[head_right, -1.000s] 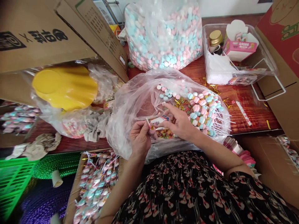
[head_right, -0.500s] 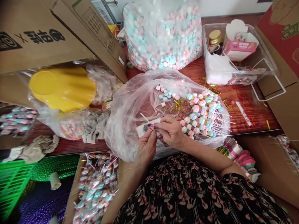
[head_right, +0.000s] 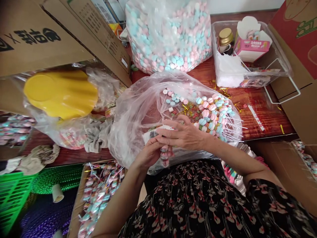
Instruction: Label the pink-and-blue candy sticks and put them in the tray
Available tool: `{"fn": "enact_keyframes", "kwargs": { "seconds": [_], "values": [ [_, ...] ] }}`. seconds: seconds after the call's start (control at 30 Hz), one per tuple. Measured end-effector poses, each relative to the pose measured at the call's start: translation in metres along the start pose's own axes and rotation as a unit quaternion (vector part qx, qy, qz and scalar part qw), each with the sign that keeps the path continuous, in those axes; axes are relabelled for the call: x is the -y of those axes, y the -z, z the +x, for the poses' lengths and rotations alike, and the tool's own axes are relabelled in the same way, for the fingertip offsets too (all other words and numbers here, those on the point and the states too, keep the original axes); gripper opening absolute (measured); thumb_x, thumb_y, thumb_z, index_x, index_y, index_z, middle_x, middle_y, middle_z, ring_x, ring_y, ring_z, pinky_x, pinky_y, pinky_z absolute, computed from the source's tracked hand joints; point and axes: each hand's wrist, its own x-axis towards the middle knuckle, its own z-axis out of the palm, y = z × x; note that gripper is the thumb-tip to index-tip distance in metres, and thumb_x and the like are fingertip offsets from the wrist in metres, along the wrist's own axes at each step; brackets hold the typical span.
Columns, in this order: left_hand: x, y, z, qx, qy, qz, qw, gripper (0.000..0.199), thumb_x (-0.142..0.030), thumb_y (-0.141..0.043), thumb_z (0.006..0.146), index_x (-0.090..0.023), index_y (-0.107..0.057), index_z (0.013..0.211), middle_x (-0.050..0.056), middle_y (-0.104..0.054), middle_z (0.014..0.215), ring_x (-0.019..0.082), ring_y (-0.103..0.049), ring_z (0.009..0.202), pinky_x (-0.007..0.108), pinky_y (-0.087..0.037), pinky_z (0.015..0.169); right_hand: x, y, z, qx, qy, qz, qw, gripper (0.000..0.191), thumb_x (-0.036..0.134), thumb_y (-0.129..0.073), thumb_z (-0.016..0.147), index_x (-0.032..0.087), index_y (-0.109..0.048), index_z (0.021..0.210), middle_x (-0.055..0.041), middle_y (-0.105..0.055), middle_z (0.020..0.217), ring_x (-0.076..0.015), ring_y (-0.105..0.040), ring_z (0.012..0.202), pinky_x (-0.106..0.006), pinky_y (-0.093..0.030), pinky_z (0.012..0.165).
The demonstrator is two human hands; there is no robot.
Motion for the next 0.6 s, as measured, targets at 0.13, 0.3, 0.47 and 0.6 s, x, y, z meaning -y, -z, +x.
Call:
{"fn": "enact_keyframes", "kwargs": {
  "seconds": [0.13,0.3,0.47,0.6],
  "values": [
    [-0.002,0.006,-0.002,0.091,0.063,0.071,0.991,0.032,-0.047,-0.071,0.079,-0.018,-0.059,0.074,0.0,-0.057,0.063,0.012,-0.053,0.048,0.029,-0.049,0.052,-0.004,0.007,-0.007,0.068,0.097,-0.069,0.991,0.025,0.015,-0.042,0.101,0.023,-0.065,0.107,-0.0005,-0.07,0.104,-0.0189,-0.049,0.114,-0.048,-0.021,0.102],
    [0.006,-0.001,-0.001,0.053,-0.062,0.395,0.915,0.029,-0.045,-0.055,0.09,-0.019,-0.061,0.078,0.004,-0.06,0.072,0.016,-0.056,0.065,0.028,-0.047,0.061,0.009,-0.011,-0.017,0.146,-0.046,-0.029,0.988,0.015,0.017,-0.053,0.089,0.017,-0.06,0.076,-0.0031,-0.063,0.074,-0.0194,-0.048,0.084,-0.042,-0.027,0.083],
    [0.009,-0.003,0.0,-0.052,-0.149,0.449,0.879,0.03,-0.041,-0.049,0.093,-0.019,-0.061,0.076,0.003,-0.058,0.071,0.015,-0.054,0.065,0.027,-0.047,0.063,0.02,-0.004,-0.013,0.121,-0.148,-0.024,0.981,0.013,0.019,-0.052,0.092,0.018,-0.065,0.087,-0.0055,-0.069,0.092,-0.0223,-0.052,0.097,-0.04,-0.026,0.082],
    [0.001,0.005,-0.005,0.064,0.052,0.237,0.968,0.038,-0.052,-0.054,0.089,-0.018,-0.058,0.072,0.001,-0.058,0.063,0.01,-0.046,0.045,0.021,-0.033,0.043,0.021,0.006,-0.015,0.073,-0.041,-0.015,0.996,0.017,0.016,-0.049,0.095,0.021,-0.065,0.099,-0.0021,-0.069,0.096,-0.0222,-0.052,0.109,-0.046,-0.022,0.097]
  ]
}}
